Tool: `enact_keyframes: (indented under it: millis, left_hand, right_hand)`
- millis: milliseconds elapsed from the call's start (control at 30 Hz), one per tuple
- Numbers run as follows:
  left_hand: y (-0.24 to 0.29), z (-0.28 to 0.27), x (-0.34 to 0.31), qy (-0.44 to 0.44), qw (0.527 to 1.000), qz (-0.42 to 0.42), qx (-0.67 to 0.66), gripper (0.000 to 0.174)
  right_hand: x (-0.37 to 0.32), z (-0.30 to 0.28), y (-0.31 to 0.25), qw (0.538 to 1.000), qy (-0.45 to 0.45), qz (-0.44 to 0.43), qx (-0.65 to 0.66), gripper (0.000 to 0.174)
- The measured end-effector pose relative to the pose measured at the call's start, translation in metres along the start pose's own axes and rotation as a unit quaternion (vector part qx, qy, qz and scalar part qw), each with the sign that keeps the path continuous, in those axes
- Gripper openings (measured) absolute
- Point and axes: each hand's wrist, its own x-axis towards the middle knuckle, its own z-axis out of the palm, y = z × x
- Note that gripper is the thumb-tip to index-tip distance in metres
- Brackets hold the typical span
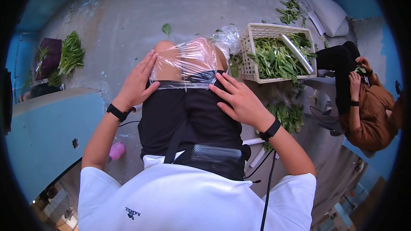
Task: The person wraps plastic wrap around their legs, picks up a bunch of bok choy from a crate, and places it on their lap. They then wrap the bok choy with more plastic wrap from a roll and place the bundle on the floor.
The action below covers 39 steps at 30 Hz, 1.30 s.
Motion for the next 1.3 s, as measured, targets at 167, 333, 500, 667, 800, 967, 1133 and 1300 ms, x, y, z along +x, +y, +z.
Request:
enact_keyframes:
  millis: [167, 333, 500, 667, 800, 967, 1133, 1300]
  left_hand:
    - [-0.006, 0.006, 0.002, -0.006, 1.000, 0.000, -0.015, 0.093]
    - [-0.005, 0.005, 0.002, -0.024, 0.999, -0.017, -0.032, 0.096]
    - [-0.003, 0.007, 0.003, -0.021, 0.999, -0.024, -0.026, 0.098]
    - [-0.009, 0.007, 0.001, -0.014, 0.999, -0.024, -0.038, 0.099]
    - [-0.018, 0.018, -0.003, 0.009, 0.994, -0.031, -0.100, 0.102]
    - [-0.013, 0.015, 0.002, 0.010, 0.992, -0.041, -0.118, 0.102]
    - [-0.013, 0.013, 0.002, 0.008, 0.992, -0.043, -0.118, 0.102]
    - [-0.010, 0.014, 0.002, 0.018, 0.989, -0.051, -0.136, 0.102]
  right_hand:
    - [-0.004, 0.001, 0.001, 0.999, 0.004, 0.013, 0.044, 0.058]
    - [0.020, -0.016, 0.018, 0.983, 0.056, 0.032, 0.174, 0.051]
    - [0.104, -0.011, 0.021, 0.988, 0.150, 0.022, 0.014, 0.066]
    - [0.107, 0.025, 0.029, 0.995, 0.056, 0.017, -0.077, 0.107]
    - [0.104, 0.040, 0.043, 0.993, 0.098, -0.017, 0.062, 0.114]
    - [0.100, 0.044, 0.057, 0.977, 0.123, -0.010, 0.172, 0.111]
    - [0.042, 0.052, 0.162, 0.898, 0.070, 0.258, 0.350, 0.071]
    - [-0.057, 0.048, 0.288, 0.738, -0.073, 0.568, 0.356, 0.047]
